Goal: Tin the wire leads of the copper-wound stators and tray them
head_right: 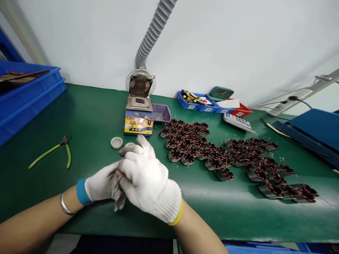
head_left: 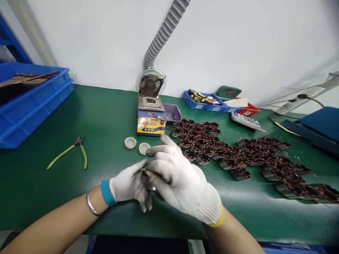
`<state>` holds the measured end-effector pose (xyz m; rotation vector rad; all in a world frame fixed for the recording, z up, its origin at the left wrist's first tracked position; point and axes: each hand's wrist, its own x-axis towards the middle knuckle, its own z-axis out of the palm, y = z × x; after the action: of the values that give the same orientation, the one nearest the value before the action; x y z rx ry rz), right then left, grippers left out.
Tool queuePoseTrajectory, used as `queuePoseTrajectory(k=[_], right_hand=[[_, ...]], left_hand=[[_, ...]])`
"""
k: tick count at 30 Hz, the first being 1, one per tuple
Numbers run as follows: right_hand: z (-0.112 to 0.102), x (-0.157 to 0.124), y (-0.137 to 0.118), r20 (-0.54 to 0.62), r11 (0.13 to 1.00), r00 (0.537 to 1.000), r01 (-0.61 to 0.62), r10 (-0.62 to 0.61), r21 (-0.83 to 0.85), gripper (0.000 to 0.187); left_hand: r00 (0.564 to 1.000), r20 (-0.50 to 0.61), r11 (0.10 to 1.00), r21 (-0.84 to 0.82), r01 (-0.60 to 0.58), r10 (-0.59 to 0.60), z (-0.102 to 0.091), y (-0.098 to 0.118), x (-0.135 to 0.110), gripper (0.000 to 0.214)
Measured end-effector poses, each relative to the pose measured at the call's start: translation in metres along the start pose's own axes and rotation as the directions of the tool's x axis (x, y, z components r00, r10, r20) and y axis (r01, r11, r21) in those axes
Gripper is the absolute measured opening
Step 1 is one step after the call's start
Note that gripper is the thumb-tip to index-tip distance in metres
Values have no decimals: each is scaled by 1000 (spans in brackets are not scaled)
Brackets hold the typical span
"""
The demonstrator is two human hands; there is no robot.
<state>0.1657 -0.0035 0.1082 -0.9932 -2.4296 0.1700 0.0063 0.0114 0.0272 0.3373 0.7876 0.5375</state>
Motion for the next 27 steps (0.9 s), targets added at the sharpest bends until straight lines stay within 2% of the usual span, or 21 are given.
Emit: queuePoseTrajectory(k=[2,3,4,5,6,7,8,9,10,11,12,15,18,23,25,27], right_hand=[[4,-5,4,0,999,999,-38,38,38,12],[5,-9,6,-22,996,997,-66,67,67,11],[7,-13,8,-63,987,991,-111,119,114,11],[9,-19,10,-125,966,971,-177,203,191,12],[12,-25,12,-202,920,925,-254,321,299,13],[14,-32,15,-272,845,845,-323,461,427,15],[18,-38,18,-311,746,739,-372,598,552,18],[21,-45,21,-305,642,636,-403,709,652,21],[25,-52,24,-260,545,560,-431,786,720,23],[29,-57,27,-184,460,526,-463,831,758,24],[33,-62,29,-81,389,530,-502,844,772,23],[42,-66,30,232,238,601,-598,765,765,34],[44,-60,29,364,185,661,-609,656,772,36],[34,-43,33,385,241,734,-589,560,771,23],[30,-40,37,393,284,751,-594,531,752,17],[26,-39,38,409,346,756,-616,511,708,13]], left_hand=[[976,193,994,58,92,-102,-2,-10,4,48],[966,247,996,51,67,-77,-3,-13,6,46],[969,247,1000,16,-8,4,-4,-15,8,43],[973,203,993,-27,-111,114,-4,-16,9,40],[967,162,980,-45,-194,198,-4,-16,10,40],[957,138,967,-36,-254,256,-4,-16,9,42],[944,124,952,-12,-305,304,-4,-15,8,45],[936,121,942,24,-336,331,-4,-15,7,48],[934,124,937,65,-344,335,-3,-14,5,51],[934,129,932,104,-347,333,-3,-14,3,52],[935,135,927,145,-346,328,-3,-13,1,53],[938,173,891,300,-341,301,-3,-13,-2,57],[939,245,816,473,-332,240,-5,-13,-2,62],[937,326,717,623,-312,124,-6,-11,-1,51],[937,332,695,650,-308,105,-7,-10,-1,45],[930,358,695,648,-311,82,-9,-11,-1,48]])
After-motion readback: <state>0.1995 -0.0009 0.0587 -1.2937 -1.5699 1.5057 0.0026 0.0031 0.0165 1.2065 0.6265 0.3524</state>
